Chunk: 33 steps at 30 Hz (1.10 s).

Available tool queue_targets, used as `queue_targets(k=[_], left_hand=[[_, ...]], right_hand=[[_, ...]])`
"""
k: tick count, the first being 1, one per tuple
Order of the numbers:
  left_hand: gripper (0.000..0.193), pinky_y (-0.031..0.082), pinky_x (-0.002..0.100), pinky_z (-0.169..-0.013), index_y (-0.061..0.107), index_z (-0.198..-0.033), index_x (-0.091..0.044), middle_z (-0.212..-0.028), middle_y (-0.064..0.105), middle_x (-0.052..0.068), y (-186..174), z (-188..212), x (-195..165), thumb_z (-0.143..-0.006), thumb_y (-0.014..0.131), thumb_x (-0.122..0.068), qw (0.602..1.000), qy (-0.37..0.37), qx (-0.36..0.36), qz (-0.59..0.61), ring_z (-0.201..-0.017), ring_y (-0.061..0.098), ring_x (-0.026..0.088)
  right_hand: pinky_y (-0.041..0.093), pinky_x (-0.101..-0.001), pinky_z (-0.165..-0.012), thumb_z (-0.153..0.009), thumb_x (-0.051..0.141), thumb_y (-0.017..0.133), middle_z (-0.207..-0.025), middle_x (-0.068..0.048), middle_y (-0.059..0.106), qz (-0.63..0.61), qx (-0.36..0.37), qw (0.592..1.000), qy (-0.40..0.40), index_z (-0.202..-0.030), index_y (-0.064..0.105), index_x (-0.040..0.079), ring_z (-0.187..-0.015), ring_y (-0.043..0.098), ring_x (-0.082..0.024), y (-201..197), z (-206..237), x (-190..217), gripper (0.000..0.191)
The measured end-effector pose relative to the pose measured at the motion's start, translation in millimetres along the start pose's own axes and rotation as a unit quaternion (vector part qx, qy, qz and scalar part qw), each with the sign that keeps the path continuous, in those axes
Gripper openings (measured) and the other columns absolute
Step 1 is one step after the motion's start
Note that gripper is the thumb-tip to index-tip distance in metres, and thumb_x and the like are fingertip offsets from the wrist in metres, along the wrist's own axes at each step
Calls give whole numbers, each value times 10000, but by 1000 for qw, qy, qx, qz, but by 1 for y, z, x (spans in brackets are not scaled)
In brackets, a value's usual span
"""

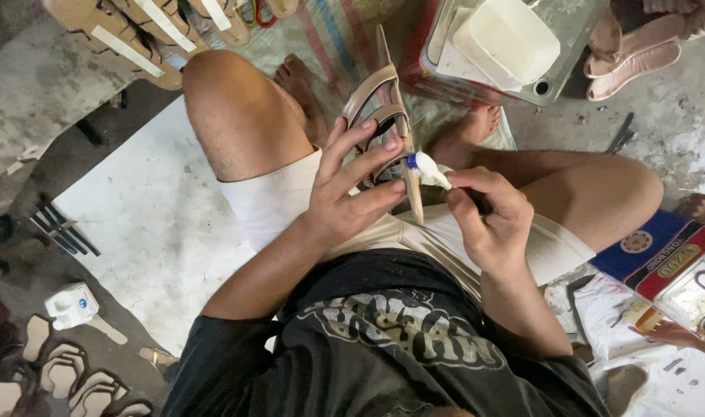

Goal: The person sits on the floor and uses a toothbrush to apply white paint to the straps of multiple beige sandals. They pick up each sandal, paint the straps, and place it back in a row.

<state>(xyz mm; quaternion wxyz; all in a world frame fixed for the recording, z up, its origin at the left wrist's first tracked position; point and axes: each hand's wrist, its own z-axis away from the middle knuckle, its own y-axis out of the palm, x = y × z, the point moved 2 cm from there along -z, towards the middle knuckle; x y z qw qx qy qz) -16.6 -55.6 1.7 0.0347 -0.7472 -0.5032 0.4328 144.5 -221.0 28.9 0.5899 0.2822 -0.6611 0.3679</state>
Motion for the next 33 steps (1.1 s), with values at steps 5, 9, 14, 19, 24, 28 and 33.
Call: queue_targets(k=[5, 9, 14, 19, 24, 28, 33], left_hand=[[531, 319, 633, -1260, 589, -1293, -249, -1479, 577, 81, -5, -4, -1, -902, 941, -180, 1000, 9, -3, -6, -1435, 485, 396], [539, 319, 628, -1264, 606, -1267, -277, -1478, 585, 72, -5, -4, -1, -856, 937, -162, 1000, 18, 10, -12, -1438, 489, 392], [604, 342, 628, -1271, 567, -1294, -243, -1523, 535, 96, -4, -2, 0, -862, 986, -193, 999, -15, 0, 38, -1460, 469, 415], [648, 338, 624, -1289, 533, -1315, -249, -1555, 497, 113, -4, -9, -1, -841, 969, -176, 995, -3, 7, 97, -1481, 454, 424], [711, 409, 565, -1218, 519, -1378, -243, -1562, 492, 118, -5, -15, -4, -833, 976, -215, 994, -27, 21, 104, -1479, 470, 428], [784, 434, 505, -1201, 469, -1444, -249, -1598, 468, 119, -8, -16, -7, -834, 961, -228, 981, -65, 41, 176, -1506, 463, 428], [821, 417, 484, -1236, 445, -1480, -255, -1621, 448, 128, -8, -19, -12, -841, 957, -206, 971, -61, 69, 219, -1486, 451, 388]], right_hand=[[455, -233, -680, -967, -104, 688, -958, -120, 700, 162, -32, 983, -77, -1104, 675, -19, -732, 586, -121, -4, -10, 19, 162], [487, -240, -682, -971, -111, 691, -1015, -145, 715, 155, -28, 981, -111, -1109, 666, -22, -784, 629, -154, -4, -12, 18, 166], [522, -280, -767, -979, -89, 675, -968, -141, 690, 44, 21, 992, -120, -1108, 655, -20, -838, 661, -192, -2, -4, 9, 148], [484, -252, -711, -980, -63, 673, -940, -126, 678, 23, -17, 996, -87, -1102, 664, -39, -774, 626, -167, -3, -3, 3, 124], [503, -273, -734, -973, -43, 685, -989, -140, 690, 35, 19, 990, -133, -1094, 661, -18, -818, 650, -188, -7, -6, 5, 126], [510, -272, -728, -965, -36, 691, -1004, -142, 694, 41, 31, 988, -146, -1064, 651, -8, -816, 654, -174, -9, -8, 5, 110], [484, -265, -696, -961, -56, 680, -1000, -161, 694, 51, 5, 991, -127, -1058, 654, -30, -808, 637, -189, -12, -9, 5, 104]])
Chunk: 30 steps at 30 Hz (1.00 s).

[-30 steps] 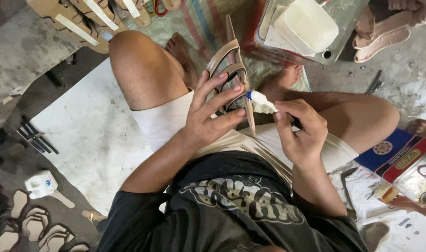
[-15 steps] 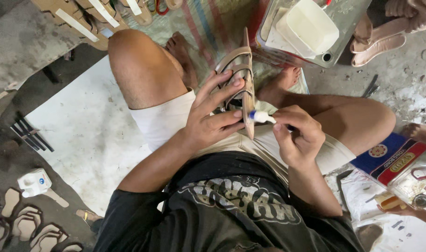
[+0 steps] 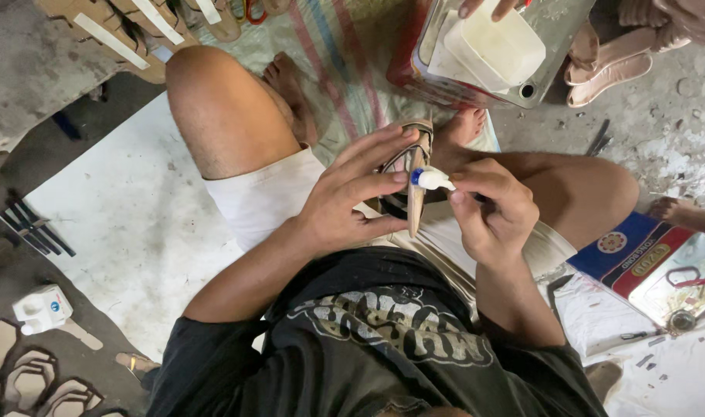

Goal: The person sits on the floor and uses a toothbrush to apply white paint to the straps of multiple beige sandals. They pick up each sandal, paint the straps, and place it back in a row.

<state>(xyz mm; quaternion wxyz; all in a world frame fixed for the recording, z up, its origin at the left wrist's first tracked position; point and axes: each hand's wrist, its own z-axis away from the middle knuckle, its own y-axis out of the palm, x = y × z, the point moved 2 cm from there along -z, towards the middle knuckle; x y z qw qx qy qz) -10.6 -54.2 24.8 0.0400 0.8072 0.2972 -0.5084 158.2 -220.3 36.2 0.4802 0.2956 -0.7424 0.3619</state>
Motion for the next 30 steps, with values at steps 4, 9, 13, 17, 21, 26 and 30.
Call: queue_targets(k=[4, 9, 13, 17, 21, 26, 30], left_hand=[[889, 402, 459, -1247, 415, -1513, -237, -1632, 446, 142, -2, 0, -5, -819, 969, -210, 998, -35, -19, 54, -1498, 463, 345], [939, 415, 409, -1256, 406, -1556, -207, -1614, 438, 142, -3, 1, -9, -818, 987, -219, 992, -65, 1, 110, -1514, 473, 291], [972, 448, 379, -1235, 402, -1572, -128, -1598, 468, 152, -1, 1, -15, -805, 988, -241, 988, -111, 22, 105, -1492, 504, 257], [1007, 479, 390, -1230, 378, -1587, -47, -1616, 494, 157, -4, 3, -22, -795, 965, -253, 965, -222, 24, 138, -1498, 525, 254], [1022, 434, 396, -1288, 303, -1613, -40, -1644, 438, 160, -6, 2, -27, -848, 950, -238, 959, -221, 16, 179, -1535, 470, 258], [1038, 484, 424, -1250, 261, -1635, -68, -1653, 427, 170, -5, -4, -30, -864, 925, -273, 937, -246, 35, 245, -1546, 458, 293], [1082, 545, 456, -1137, 245, -1657, -87, -1632, 456, 172, -6, -6, -32, -831, 904, -320, 905, -297, 47, 300, -1541, 479, 319]], right_hand=[[490, -249, -666, -942, -61, 698, -949, -138, 687, -3, 29, 999, -32, -1022, 653, -20, -804, 646, -181, 0, -1, 4, 101], [498, -266, -708, -963, -58, 676, -983, -145, 687, 1, 6, 1000, -23, -1079, 640, -31, -818, 644, -189, -2, 0, 3, 124], [488, -270, -703, -972, -56, 691, -998, -167, 680, 16, 4, 1000, -6, -1075, 640, -31, -797, 634, -190, -4, 2, 1, 117], [493, -267, -696, -955, -53, 693, -958, -153, 682, 2, 26, 1000, -17, -1053, 645, -23, -780, 641, -185, -3, 4, 3, 114], [509, -272, -717, -956, -54, 691, -973, -155, 682, 13, 32, 999, -32, -1046, 638, -20, -798, 653, -194, -4, 1, 7, 109], [495, -250, -688, -962, -50, 683, -981, -161, 696, 22, 20, 999, -33, -1045, 627, -26, -779, 649, -180, -9, -7, 6, 102], [501, -258, -685, -955, -56, 688, -977, -168, 690, 32, 49, 997, -53, -1045, 638, -19, -782, 656, -189, -14, -13, 7, 110]])
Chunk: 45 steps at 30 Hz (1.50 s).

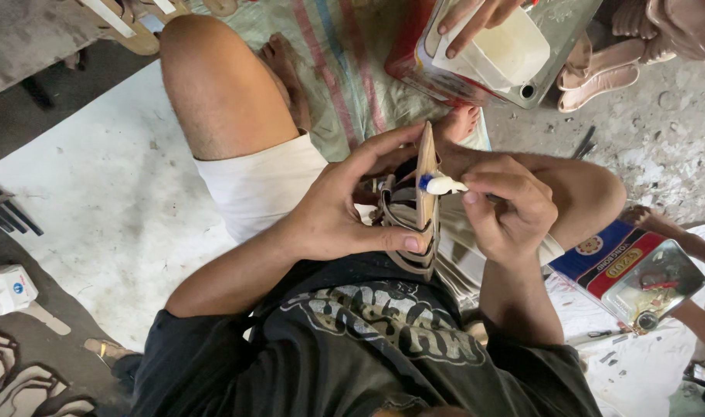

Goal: The person sits on the floor and uses a toothbrush to apply white paint to the straps of multiple beige sandals. They pick up each sandal, paint the straps, and place it back in a row.

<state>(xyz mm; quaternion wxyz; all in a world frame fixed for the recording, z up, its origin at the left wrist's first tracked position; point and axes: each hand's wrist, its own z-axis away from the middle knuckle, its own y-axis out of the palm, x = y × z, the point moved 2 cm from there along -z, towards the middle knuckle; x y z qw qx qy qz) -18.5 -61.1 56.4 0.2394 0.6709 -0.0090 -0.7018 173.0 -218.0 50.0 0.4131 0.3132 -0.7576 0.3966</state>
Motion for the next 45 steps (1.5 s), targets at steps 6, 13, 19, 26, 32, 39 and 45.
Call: queue_targets(k=[6, 13, 19, 26, 32, 39, 45], left_hand=[[1066, 478, 468, -1292, 213, -1705, -80, -1603, 464, 207, -3, 1, 2, -903, 896, -244, 997, 31, 15, 75, -1525, 481, 319], [985, 395, 423, -1308, 159, -1662, -32, -1633, 409, 193, -5, 0, 11, -981, 851, -201, 986, 54, 34, 151, -1532, 425, 264], [724, 418, 392, -1277, 216, -1645, -13, -1613, 413, 164, -3, -8, 10, -1166, 511, -469, 993, 117, -15, 6, -1462, 464, 258], [745, 464, 402, -1224, 238, -1625, -17, -1556, 476, 194, 3, -9, 5, -1172, 293, -606, 983, 102, -75, -134, -1427, 569, 286], [798, 510, 407, -1165, 218, -1656, -47, -1454, 574, 188, 2, -8, 0, -1132, 232, -647, 985, 60, -101, -130, -1369, 636, 285], [781, 506, 414, -1174, 229, -1653, -48, -1518, 563, 203, 4, -9, 1, -1138, 234, -634, 982, 55, -89, -157, -1391, 633, 309], [723, 453, 432, -1251, 228, -1624, -33, -1566, 480, 229, 3, -10, 2, -1183, 251, -604, 978, 78, -86, -173, -1509, 540, 344]], right_hand=[[493, -251, -632, -934, -67, 690, -939, -169, 692, 0, 37, 999, -6, -1030, 638, -11, -735, 651, -178, -4, 0, 1, 123], [525, -260, -641, -929, -56, 692, -930, -176, 692, -5, 89, 996, -23, -1037, 633, -15, -788, 676, -202, -15, 0, 0, 130], [517, -215, -659, -1026, -25, 645, -1070, -152, 694, -88, -13, 992, 93, -1118, 593, -11, -725, 649, -105, -5, 5, -2, 107], [498, -244, -693, -1030, -9, 710, -1015, -153, 693, -6, 3, 1000, 18, -1128, 632, -11, -814, 649, -161, 8, -3, -6, 126], [541, -258, -656, -960, -9, 739, -964, -168, 705, 52, 29, 997, -50, -1047, 668, -1, -799, 694, -196, 7, -7, 2, 113], [579, -277, -683, -964, -20, 742, -968, -162, 740, 141, 31, 989, -28, -1063, 681, -25, -777, 735, -215, -5, -2, 6, 116], [558, -276, -714, -1030, -36, 724, -990, -167, 725, 109, 11, 994, -8, -1118, 655, -24, -848, 726, -227, 0, -4, 1, 112]])
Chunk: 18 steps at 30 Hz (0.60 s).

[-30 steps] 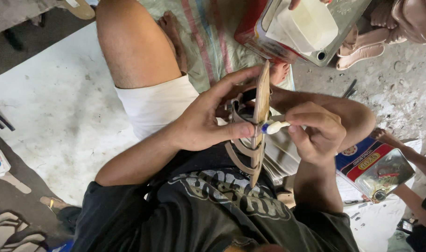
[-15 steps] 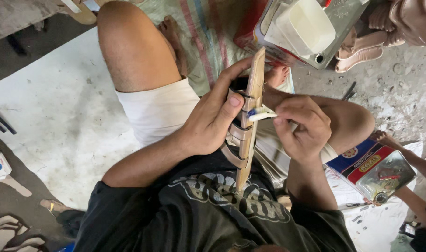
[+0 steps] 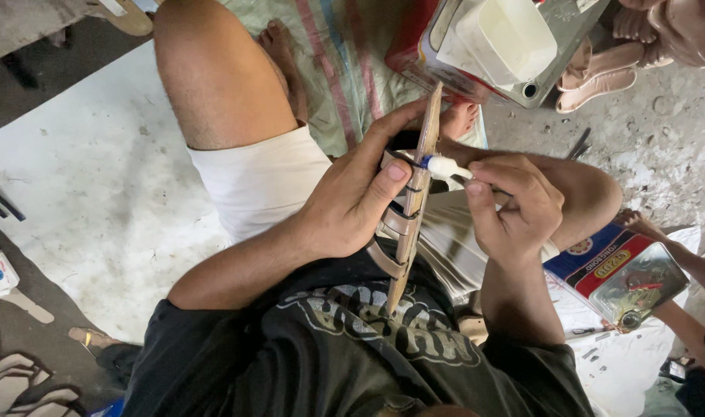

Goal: The person sits on the floor and uses a toothbrush to apply white paint to the straps of multiple beige sandals. They pick up each sandal, paint the straps, and place it back in a row.

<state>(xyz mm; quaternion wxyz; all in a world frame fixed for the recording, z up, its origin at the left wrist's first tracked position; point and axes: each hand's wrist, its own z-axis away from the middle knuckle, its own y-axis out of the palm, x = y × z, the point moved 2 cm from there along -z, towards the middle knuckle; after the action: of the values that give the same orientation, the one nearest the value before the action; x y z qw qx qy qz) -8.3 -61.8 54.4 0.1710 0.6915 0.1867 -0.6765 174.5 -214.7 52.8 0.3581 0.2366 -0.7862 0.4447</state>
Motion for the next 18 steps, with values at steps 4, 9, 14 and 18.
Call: queue_targets(k=[4, 9, 14, 18], left_hand=[[771, 508, 407, -1191, 233, -1648, -37, -1568, 514, 206, -3, 3, 0, -1131, 252, -608, 999, -33, -1, 27, -1414, 621, 307], [695, 455, 408, -1252, 237, -1630, -32, -1595, 454, 208, -7, 6, -1, -1203, 270, -579, 1000, 7, -17, -15, -1475, 546, 325], [694, 457, 387, -1257, 224, -1622, -33, -1634, 408, 208, -6, 9, 4, -1198, 258, -583, 999, 16, -9, -28, -1488, 542, 315], [713, 427, 400, -1279, 210, -1626, -24, -1631, 415, 204, -4, 11, 13, -1195, 246, -590, 1000, 12, 4, 3, -1521, 505, 313]], right_hand=[[553, -268, -663, -949, -33, 734, -984, -163, 706, -59, 30, 996, -52, -1047, 659, -13, -842, 705, -225, 3, -4, -3, 125], [536, -258, -632, -925, -22, 726, -935, -155, 705, -65, 74, 994, -41, -1013, 657, -4, -794, 694, -195, -5, 0, -7, 113], [549, -264, -631, -919, -5, 739, -921, -156, 709, -63, 84, 992, -74, -1004, 666, 4, -786, 703, -202, -6, -1, -9, 112], [552, -259, -626, -923, 22, 732, -917, -150, 710, -82, 104, 987, -96, -1017, 666, 1, -786, 708, -203, -5, -5, -11, 117]])
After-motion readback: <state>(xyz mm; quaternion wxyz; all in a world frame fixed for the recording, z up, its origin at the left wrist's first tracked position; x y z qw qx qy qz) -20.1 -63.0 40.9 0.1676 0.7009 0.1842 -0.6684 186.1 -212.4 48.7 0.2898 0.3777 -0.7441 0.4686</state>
